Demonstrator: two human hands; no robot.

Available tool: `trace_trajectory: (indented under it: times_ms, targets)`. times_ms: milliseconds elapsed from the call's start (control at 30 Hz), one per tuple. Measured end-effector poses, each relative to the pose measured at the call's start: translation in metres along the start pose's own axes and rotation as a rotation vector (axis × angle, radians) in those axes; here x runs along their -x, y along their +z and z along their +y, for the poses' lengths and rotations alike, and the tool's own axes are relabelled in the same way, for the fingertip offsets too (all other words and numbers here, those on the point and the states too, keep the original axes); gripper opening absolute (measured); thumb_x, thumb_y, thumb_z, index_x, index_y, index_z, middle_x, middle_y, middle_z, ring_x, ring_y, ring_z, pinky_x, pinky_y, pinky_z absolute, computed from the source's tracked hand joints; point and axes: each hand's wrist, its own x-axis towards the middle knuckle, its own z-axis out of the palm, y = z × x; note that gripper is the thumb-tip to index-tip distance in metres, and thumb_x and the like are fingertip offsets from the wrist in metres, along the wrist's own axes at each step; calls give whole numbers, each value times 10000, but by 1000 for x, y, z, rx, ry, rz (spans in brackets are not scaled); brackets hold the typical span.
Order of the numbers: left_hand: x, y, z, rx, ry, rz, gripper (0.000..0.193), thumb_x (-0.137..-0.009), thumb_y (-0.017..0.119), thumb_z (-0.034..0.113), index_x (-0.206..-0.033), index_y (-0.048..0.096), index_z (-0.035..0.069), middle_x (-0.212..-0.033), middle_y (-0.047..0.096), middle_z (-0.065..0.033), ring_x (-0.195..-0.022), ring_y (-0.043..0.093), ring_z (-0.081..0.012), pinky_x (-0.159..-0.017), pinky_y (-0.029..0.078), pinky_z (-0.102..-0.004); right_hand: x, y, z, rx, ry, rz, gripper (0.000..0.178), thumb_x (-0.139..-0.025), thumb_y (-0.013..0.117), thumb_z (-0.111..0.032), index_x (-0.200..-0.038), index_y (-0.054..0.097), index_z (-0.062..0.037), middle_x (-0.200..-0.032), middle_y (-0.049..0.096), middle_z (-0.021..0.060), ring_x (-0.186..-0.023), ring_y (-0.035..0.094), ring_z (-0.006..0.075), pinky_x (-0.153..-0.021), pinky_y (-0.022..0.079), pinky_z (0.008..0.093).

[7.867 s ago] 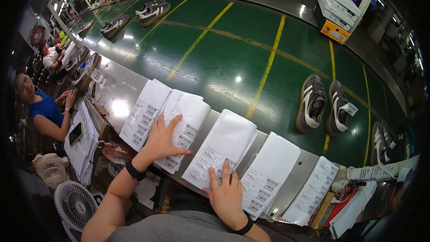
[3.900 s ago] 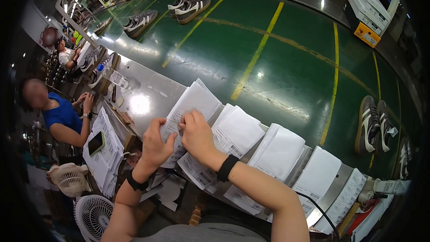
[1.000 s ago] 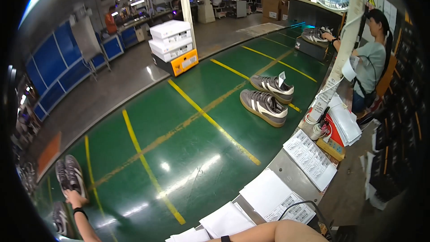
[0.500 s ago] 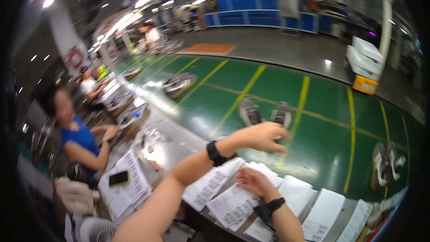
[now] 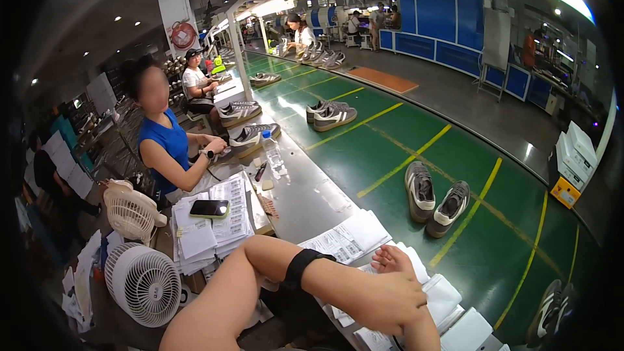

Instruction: The recorder is matching labels and documents with finished shoes on a conveyor belt in a factory setting.

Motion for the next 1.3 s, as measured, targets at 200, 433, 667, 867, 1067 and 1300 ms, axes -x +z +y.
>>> trace_trajectory:
  times_ms: [200, 433, 667, 867, 1067, 1300]
  targets:
    - [38, 52, -65, -143, -276, -393, 342, -761, 699, 311, -945, 687, 23, -864, 680, -176, -793, 660, -370, -717, 513, -465, 27, 14, -23, 463, -129, -16, 186, -952, 616, -179, -1054, 597, -24, -956, 669, 79, -787, 649, 150, -715, 541, 292]
    - [30, 30, -103, 96, -495, -580, 468, -793, 703, 385, -1083, 667, 19, -942, 695, -196, -896, 670, -379, -792, 529, -471, 68, -22, -56, 817, -138, 80, 172, -938, 610, -168, -1013, 612, -12, -897, 671, 66, -748, 623, 127, -678, 510, 262]
    - [10, 44, -176, 129, -503, -382, 518, -820, 673, 412, -1160, 635, 23, -1050, 670, -218, -996, 633, -381, -865, 501, -456, 152, -28, -88, 1413, -279, 320, 210, -877, 648, -178, -975, 669, 6, -873, 685, 131, -759, 661, 195, -679, 537, 321]
    - [-49, 76, -236, -110, -701, 248, 566, -855, 657, 462, -1203, 583, 23, -1070, 592, -258, -1056, 567, -410, -912, 457, -502, 212, -62, -100, 1475, -272, 458, 260, -878, 646, -198, -995, 656, 34, -968, 679, 185, -832, 677, 282, -729, 548, 357]
    - [-126, 84, -273, -186, -913, 267, 653, -827, 605, 609, -974, 687, -22, -1021, 657, -208, -1066, 569, -397, -873, 453, -508, 253, -92, -93, 1440, -287, 657, 253, -842, 678, -178, -981, 654, 32, -938, 666, 182, -842, 672, 297, -762, 537, 367]
    - [-174, 102, -285, 112, -1263, 152, 447, -655, 717, 359, -951, 749, 26, -1117, 685, -199, -1211, 489, -386, -1009, 339, -476, 264, -112, -90, 1414, -334, 751, 257, -834, 688, -177, -994, 647, 21, -945, 656, 166, -858, 648, 305, -769, 522, 378]
